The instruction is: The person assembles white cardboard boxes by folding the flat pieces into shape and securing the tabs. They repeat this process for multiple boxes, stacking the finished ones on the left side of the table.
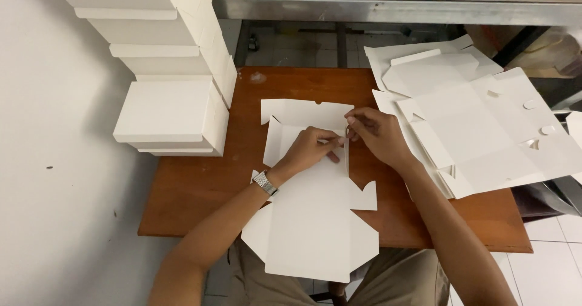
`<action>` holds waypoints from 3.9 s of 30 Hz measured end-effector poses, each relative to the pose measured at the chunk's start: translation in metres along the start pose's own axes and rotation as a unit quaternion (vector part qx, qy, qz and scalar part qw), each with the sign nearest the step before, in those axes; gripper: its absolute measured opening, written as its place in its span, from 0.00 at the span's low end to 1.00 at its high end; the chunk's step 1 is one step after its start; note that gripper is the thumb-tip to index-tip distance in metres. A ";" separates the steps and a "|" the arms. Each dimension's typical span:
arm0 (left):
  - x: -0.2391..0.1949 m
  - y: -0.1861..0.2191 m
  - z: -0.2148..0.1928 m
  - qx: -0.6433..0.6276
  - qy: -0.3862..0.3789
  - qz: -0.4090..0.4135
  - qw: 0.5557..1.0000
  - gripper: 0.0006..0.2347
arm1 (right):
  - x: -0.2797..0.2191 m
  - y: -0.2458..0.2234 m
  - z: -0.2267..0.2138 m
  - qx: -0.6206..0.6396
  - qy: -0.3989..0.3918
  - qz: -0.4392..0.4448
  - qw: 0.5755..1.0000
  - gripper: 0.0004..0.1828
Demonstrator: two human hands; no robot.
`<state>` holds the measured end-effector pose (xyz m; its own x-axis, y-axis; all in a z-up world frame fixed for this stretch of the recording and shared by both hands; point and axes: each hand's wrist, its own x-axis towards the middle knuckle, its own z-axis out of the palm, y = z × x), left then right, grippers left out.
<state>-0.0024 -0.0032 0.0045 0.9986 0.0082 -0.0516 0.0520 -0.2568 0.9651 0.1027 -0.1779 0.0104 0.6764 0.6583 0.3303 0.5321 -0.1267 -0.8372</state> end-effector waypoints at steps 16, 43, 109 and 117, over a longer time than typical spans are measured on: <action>-0.002 0.001 0.004 0.018 0.036 0.002 0.999 0.11 | -0.002 -0.003 -0.002 -0.152 -0.037 -0.080 0.984 0.12; -0.008 0.022 -0.055 0.283 0.229 0.302 0.881 0.03 | -0.012 -0.011 -0.025 -0.042 -0.133 0.048 0.989 0.31; -0.007 -0.002 -0.004 0.405 0.008 0.131 0.905 0.02 | -0.009 -0.041 -0.024 0.141 -0.101 0.087 0.981 0.03; -0.009 -0.004 0.004 0.381 0.028 0.082 0.920 0.04 | -0.013 -0.020 -0.023 0.094 -0.153 0.085 0.980 0.03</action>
<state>-0.0120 -0.0059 -0.0001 0.9925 -0.0478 0.1123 -0.0977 -0.8625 0.4965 0.0948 -0.2006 0.0326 0.5468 0.8354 0.0565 0.3020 -0.1339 -0.9438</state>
